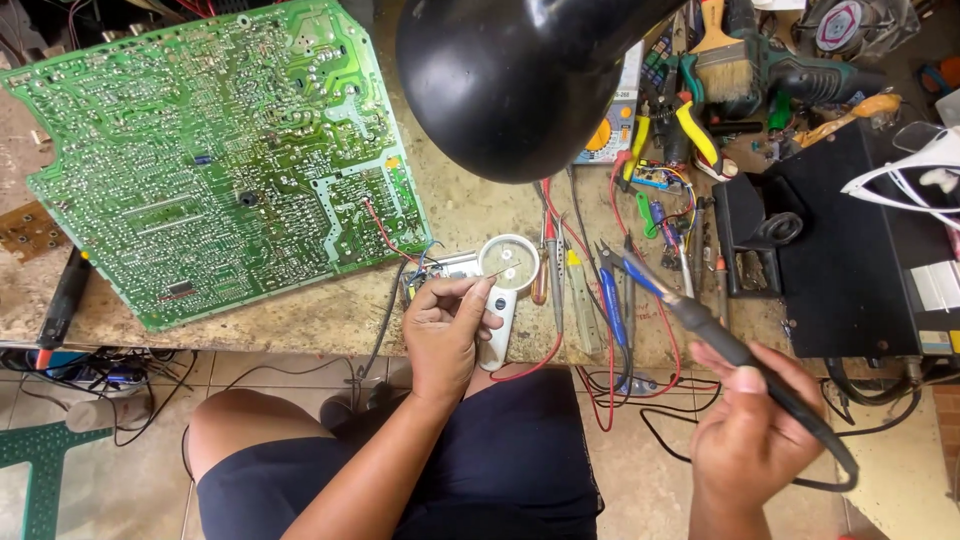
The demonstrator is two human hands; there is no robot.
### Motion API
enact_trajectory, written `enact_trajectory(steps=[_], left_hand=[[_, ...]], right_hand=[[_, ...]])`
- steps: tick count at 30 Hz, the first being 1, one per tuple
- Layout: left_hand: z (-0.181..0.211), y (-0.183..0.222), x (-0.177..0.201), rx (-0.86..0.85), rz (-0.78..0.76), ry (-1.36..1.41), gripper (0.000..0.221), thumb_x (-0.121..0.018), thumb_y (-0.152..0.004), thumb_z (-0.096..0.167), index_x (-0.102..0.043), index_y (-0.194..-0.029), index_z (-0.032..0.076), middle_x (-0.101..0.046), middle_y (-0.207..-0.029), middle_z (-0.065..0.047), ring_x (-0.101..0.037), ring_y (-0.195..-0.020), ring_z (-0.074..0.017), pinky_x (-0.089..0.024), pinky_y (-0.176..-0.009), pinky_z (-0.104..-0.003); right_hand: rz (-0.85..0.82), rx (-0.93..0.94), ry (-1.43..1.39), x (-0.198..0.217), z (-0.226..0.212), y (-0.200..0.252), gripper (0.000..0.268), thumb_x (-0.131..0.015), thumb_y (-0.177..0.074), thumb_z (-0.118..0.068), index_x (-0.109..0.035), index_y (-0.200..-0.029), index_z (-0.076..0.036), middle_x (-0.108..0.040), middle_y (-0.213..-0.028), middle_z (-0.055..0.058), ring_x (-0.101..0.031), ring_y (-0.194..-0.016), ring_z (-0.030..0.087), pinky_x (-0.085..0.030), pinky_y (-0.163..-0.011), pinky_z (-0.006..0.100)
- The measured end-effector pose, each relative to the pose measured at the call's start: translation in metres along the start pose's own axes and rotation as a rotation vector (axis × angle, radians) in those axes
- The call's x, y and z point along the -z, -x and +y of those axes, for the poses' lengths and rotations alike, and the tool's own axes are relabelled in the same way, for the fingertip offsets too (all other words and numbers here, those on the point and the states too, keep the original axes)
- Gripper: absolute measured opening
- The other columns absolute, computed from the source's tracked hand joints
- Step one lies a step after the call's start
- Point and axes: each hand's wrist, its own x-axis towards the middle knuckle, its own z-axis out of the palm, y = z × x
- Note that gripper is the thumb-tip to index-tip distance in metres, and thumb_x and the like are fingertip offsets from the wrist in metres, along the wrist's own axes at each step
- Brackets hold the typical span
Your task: Repairing a large circuit board by stripping wires, soldering connections, and inspecting the work with a magnifying glass at a workbench.
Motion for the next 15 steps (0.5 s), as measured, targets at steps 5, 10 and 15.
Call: enact_trajectory(steps=[5, 10, 15], left_hand=[[-0.008, -0.002, -0.002, -0.057, 0.073, 0.081, 0.012, -0.077, -0.090, 0.005, -0.067, -0.096, 0.005, -0.073, -0.083, -0.013, -0.069, -0.051, -0.0143, -0.047, -0.040, -0.020], [-0.007, -0.003, -0.007, -0.056, 0.155, 0.096, 0.012, -0.078, -0.089, 0.006, -0.067, -0.095, 0.006, -0.073, -0.080, -0.014, -0.069, -0.049, -0.0155, -0.047, -0.038, -0.020], [-0.008, -0.003, -0.008, -0.064, 0.164, 0.098, 0.013, -0.078, -0.089, 0.005, -0.066, -0.094, 0.006, -0.073, -0.079, -0.014, -0.070, -0.049, -0.0150, -0.047, -0.037, -0.019]], right_hand=[[-0.111, -0.045, -0.024, -0.025, -0.005, 0.005, 0.021, -0.061, -0.103, -0.013, -0.057, -0.118, 0.002, -0.068, -0.098, 0.016, -0.078, -0.089, 0.037, -0.069, -0.077, 0.039], [-0.199, -0.056, 0.003, -0.043, -0.009, -0.001, 0.022, -0.058, -0.103, -0.012, -0.056, -0.119, 0.003, -0.070, -0.098, 0.022, -0.078, -0.086, 0.037, -0.065, -0.079, 0.039], [-0.244, -0.109, -0.040, -0.052, -0.011, -0.002, 0.023, -0.059, -0.103, -0.015, -0.057, -0.119, 0.002, -0.070, -0.106, 0.023, -0.078, -0.092, 0.038, -0.068, -0.088, 0.046]])
